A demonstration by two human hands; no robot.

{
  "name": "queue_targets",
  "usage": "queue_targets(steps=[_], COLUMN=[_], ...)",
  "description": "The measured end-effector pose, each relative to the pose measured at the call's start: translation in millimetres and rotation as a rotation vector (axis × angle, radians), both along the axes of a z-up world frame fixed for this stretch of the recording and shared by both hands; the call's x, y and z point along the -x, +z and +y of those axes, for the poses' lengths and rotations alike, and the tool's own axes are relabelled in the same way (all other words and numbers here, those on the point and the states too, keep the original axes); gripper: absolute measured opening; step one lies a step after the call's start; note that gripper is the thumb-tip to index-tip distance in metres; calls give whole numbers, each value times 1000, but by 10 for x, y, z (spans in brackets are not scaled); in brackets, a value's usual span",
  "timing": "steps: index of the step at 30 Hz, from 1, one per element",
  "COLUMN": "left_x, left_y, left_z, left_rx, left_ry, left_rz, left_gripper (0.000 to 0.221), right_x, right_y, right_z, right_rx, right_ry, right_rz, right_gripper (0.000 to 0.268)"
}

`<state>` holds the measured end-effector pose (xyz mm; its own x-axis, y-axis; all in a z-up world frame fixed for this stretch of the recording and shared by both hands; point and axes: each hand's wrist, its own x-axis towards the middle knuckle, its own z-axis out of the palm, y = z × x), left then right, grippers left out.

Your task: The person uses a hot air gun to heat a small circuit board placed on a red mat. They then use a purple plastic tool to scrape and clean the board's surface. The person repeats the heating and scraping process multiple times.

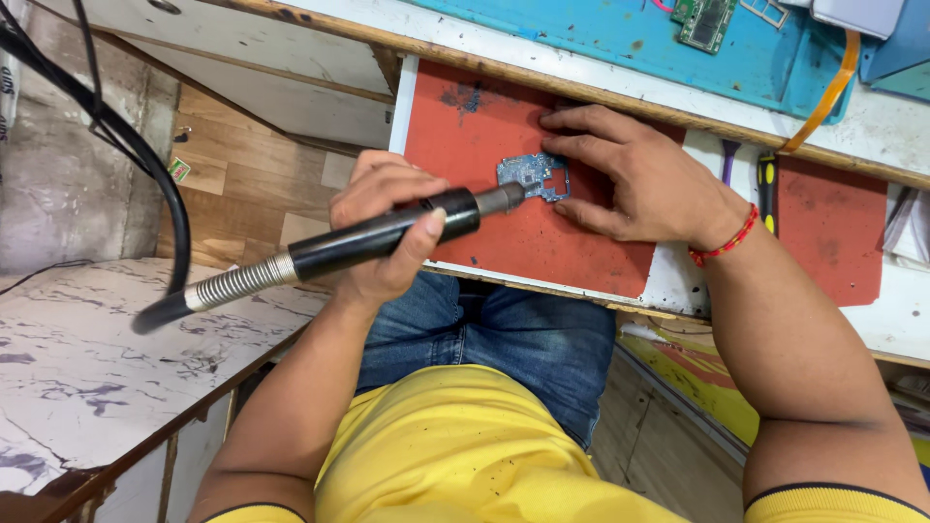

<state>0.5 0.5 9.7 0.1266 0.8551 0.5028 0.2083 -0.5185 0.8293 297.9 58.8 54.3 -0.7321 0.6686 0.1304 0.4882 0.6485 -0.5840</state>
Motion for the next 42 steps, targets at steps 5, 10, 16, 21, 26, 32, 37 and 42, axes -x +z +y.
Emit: queue_targets(steps=[5,10,16,21,26,32,37,42], left_x=[-7,13,-3,4,19,15,36,65], left_y=[-37,-23,-13,-24,-3,67,72,51], left_z=[-10,-7,-10,-4,-25,-22,-13,8], left_rx=[42,48,53,9,21,30,23,-2], left_ry=[108,98,92,36,118,95,11,-111], left_rz=[-3,-1,-4,29,33,26,16,-29], left_gripper=[28,28,28,28,26,25,25,26], right_x=[10,19,-5,-31,0,30,123,350], right_y=[-46,-32,-49,-47,-32,9,86,-57], right_z=[-21,-5,6,-7,19,-89,-406,-795], right_rx=[-14,-16,-24,-9,7,10,-6,-82], right_ry=[-8,-26,-13,0,-15,-76,-288,-590], right_rz=[3,-25,-5,0,4,-16,-141,-35], right_gripper=[52,50,54,53,52,52,52,50])
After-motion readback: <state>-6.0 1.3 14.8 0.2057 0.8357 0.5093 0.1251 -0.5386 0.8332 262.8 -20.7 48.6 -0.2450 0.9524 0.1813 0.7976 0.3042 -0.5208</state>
